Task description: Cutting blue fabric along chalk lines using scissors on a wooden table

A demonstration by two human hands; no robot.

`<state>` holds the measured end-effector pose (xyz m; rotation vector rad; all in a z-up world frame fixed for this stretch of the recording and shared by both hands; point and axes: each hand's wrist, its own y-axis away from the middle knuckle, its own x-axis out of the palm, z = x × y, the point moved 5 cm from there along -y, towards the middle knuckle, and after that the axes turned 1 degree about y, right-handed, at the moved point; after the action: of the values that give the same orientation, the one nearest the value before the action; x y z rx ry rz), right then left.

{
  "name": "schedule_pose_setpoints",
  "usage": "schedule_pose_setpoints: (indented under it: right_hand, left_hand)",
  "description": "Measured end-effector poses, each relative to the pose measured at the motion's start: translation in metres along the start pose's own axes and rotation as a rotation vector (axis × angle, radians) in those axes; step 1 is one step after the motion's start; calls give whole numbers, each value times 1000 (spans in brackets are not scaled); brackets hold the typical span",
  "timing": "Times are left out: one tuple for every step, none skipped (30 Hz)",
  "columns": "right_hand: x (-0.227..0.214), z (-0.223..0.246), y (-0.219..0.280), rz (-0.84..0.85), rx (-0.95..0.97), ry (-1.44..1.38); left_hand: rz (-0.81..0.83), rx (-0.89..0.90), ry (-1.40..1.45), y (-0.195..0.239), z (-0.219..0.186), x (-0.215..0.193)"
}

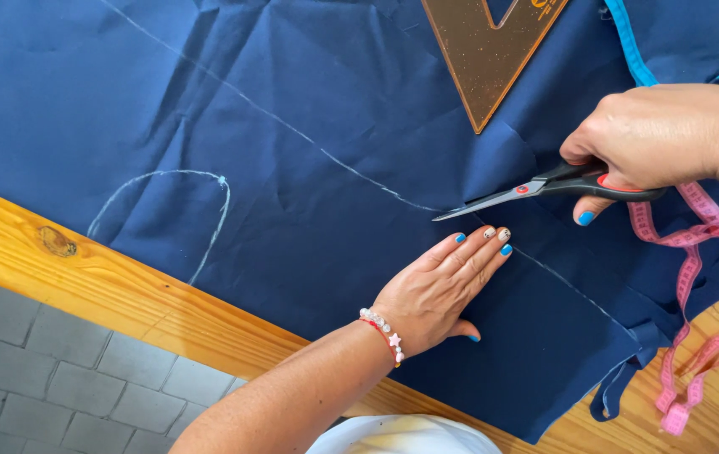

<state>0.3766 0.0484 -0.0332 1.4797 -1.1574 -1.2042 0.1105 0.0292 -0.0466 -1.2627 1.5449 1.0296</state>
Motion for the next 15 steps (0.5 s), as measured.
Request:
schedule_pose_setpoints:
  right_hand:
    - [0, 0, 0, -5, 1, 0]
    - [0, 0, 1, -10, 2, -1]
    - [0, 0, 0, -11, 2, -3]
    - [1, 0, 0, 7, -5, -17]
    - [1, 0, 0, 25, -12, -32]
    - [5, -1, -1, 25, -11, -33]
    - [6, -1, -3, -9, -12, -12]
    - [6, -1, -5, -46, -13, 11]
    - [7, -2, -5, -48, -14, 11]
    - [8, -2, -6, -49, -13, 28]
    - [10, -2, -6, -50, -13, 44]
    - [9, -2, -5, -52, -13, 43]
    - [8, -2, -5, -61, -11, 45]
    - [8, -2, -4, -68, -10, 46]
    - [10, -1, -5, -68, -9, 45]
  left_hand:
    - [5, -6, 6, 0, 0, 1]
    - [10, -11, 12, 0, 0, 2]
    - [11, -10, 11, 0, 0, 2]
    - [10, -6, 9, 0, 0, 1]
    - [10, -3, 8, 0, 0, 1]
    - [10, -2, 7, 0, 0, 1]
    - [4, -2, -5, 1, -1, 0]
    - [-2, -3, -18, 1, 0, 0]
    - [-2, -4, -20, 0, 0, 0]
    - [3, -4, -12, 0, 0, 0]
    - [7, -4, -3, 0, 0, 0]
    - [7, -4, -5, 0, 0, 0]
    - [6, -5, 3, 0, 1, 0]
    - [4, -5, 12, 0, 0, 0]
    - [4, -3, 12, 0, 0, -1]
